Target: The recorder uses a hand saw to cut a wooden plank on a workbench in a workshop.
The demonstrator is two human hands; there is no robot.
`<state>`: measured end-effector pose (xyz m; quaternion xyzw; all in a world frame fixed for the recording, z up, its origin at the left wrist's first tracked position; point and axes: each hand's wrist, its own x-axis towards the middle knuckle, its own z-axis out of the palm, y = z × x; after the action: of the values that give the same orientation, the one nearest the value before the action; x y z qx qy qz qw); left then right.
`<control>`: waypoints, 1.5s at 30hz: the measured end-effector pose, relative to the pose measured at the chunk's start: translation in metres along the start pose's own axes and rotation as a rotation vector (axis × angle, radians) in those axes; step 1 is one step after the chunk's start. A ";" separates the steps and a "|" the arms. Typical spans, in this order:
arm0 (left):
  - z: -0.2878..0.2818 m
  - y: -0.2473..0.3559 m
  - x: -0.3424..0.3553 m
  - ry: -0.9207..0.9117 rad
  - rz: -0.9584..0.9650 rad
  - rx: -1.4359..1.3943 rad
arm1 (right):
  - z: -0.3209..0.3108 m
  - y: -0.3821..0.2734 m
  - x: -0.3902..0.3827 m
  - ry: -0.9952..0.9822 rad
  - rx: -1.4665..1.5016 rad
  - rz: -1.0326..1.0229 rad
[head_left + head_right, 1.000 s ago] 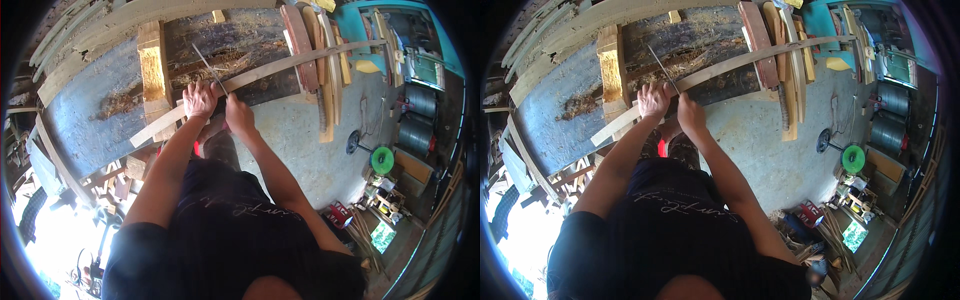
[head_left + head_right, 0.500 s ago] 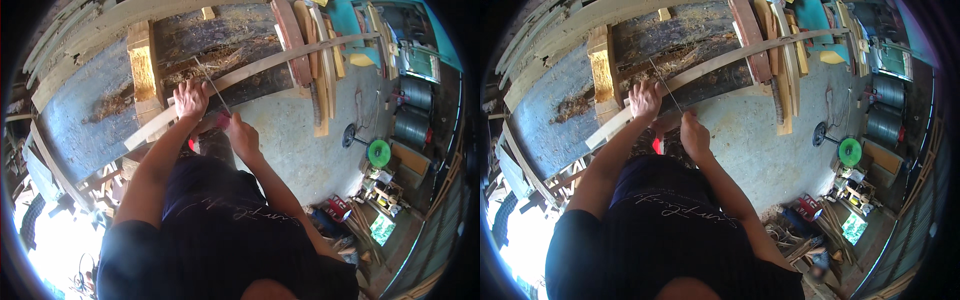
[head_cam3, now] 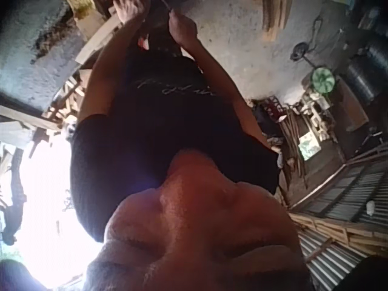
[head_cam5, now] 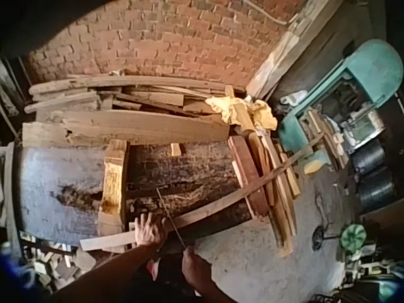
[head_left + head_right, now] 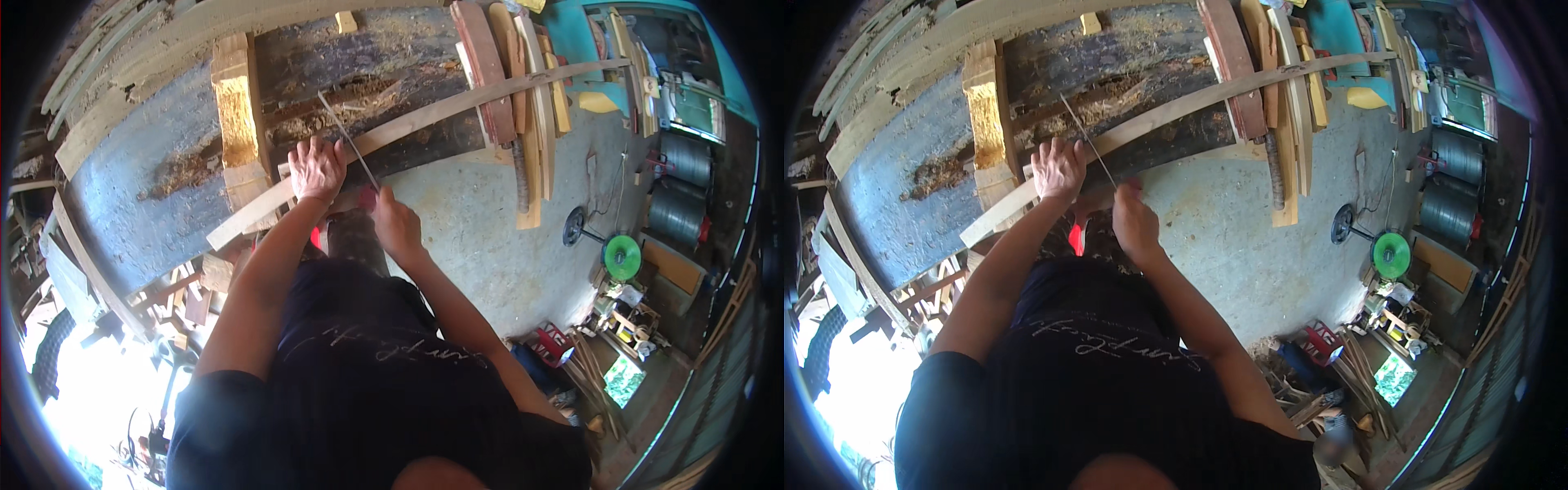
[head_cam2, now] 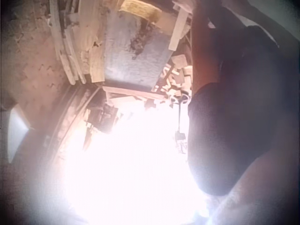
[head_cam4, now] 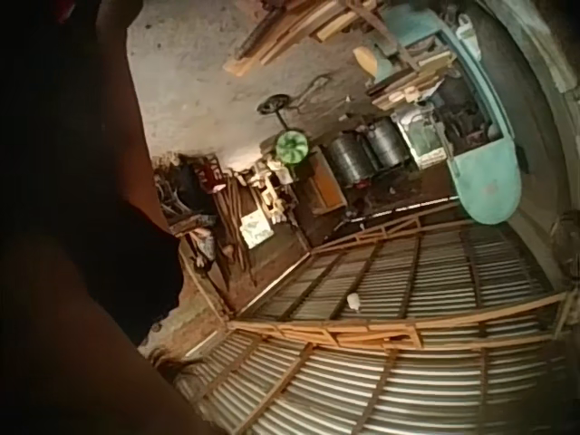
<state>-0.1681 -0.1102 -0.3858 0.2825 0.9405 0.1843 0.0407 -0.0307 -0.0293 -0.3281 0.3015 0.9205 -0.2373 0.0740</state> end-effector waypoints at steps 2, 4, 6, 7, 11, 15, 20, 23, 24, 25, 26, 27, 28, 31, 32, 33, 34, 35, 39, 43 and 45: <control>-0.003 0.016 0.007 0.015 0.025 -0.016 | 0.003 0.001 0.021 0.035 0.016 0.016; 0.014 0.003 0.001 0.145 0.045 -0.034 | 0.019 -0.011 0.051 0.039 0.006 0.030; 0.012 -0.006 -0.002 0.076 -0.050 0.026 | 0.026 -0.013 0.053 0.044 0.019 -0.010; 0.010 -0.011 -0.005 0.086 -0.050 0.028 | 0.026 -0.013 0.043 0.043 0.033 -0.047; 0.006 0.000 -0.003 0.017 0.011 0.072 | 0.015 0.005 -0.003 0.166 0.004 -0.043; 0.006 0.008 0.003 0.043 0.025 0.038 | 0.029 -0.002 0.045 0.150 0.009 -0.015; 0.015 -0.016 -0.007 0.101 -0.027 0.064 | 0.013 -0.013 0.025 0.021 0.105 -0.038; 0.013 0.000 -0.002 0.041 -0.002 0.034 | 0.002 0.002 -0.004 -0.039 0.110 0.032; 0.011 -0.001 0.000 0.089 0.016 0.026 | -0.001 -0.003 0.000 -0.046 0.082 0.048; 0.009 0.002 0.001 0.083 0.018 0.037 | -0.004 -0.005 0.008 -0.045 0.050 0.074; 0.005 0.005 0.003 0.054 0.015 0.015 | 0.001 -0.007 0.022 -0.046 0.062 0.077; 0.000 0.008 0.005 0.025 0.015 -0.008 | 0.008 -0.011 0.041 -0.010 0.080 0.063; 0.000 0.007 0.004 0.022 0.006 0.020 | 0.013 -0.016 0.049 0.022 0.096 0.047; 0.000 0.003 0.003 0.057 0.007 0.013 | 0.010 -0.011 0.036 0.015 0.072 -0.007; 0.001 0.001 0.003 0.056 0.014 0.017 | 0.008 -0.006 0.019 0.069 -0.082 -0.079; 0.002 -0.002 0.003 0.050 0.009 0.032 | 0.006 -0.001 0.005 0.073 -0.076 -0.075; 0.001 0.001 0.002 0.042 0.005 0.042 | -0.003 0.003 -0.011 0.035 -0.041 -0.023; 0.000 0.003 0.003 0.038 0.013 0.043 | -0.008 0.004 -0.018 -0.004 -0.005 0.027; 0.000 0.007 0.003 -0.015 0.010 0.045 | 0.003 -0.014 0.037 0.034 0.094 0.031; 0.003 0.002 0.002 -0.022 0.006 0.033 | 0.006 -0.018 0.039 0.019 0.079 0.013; 0.007 -0.002 0.001 0.028 0.009 0.059 | 0.002 -0.008 0.016 -0.016 0.075 0.011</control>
<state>-0.1683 -0.1090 -0.3925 0.2851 0.9448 0.1605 0.0185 -0.0490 -0.0277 -0.3313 0.3073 0.9086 -0.2736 0.0715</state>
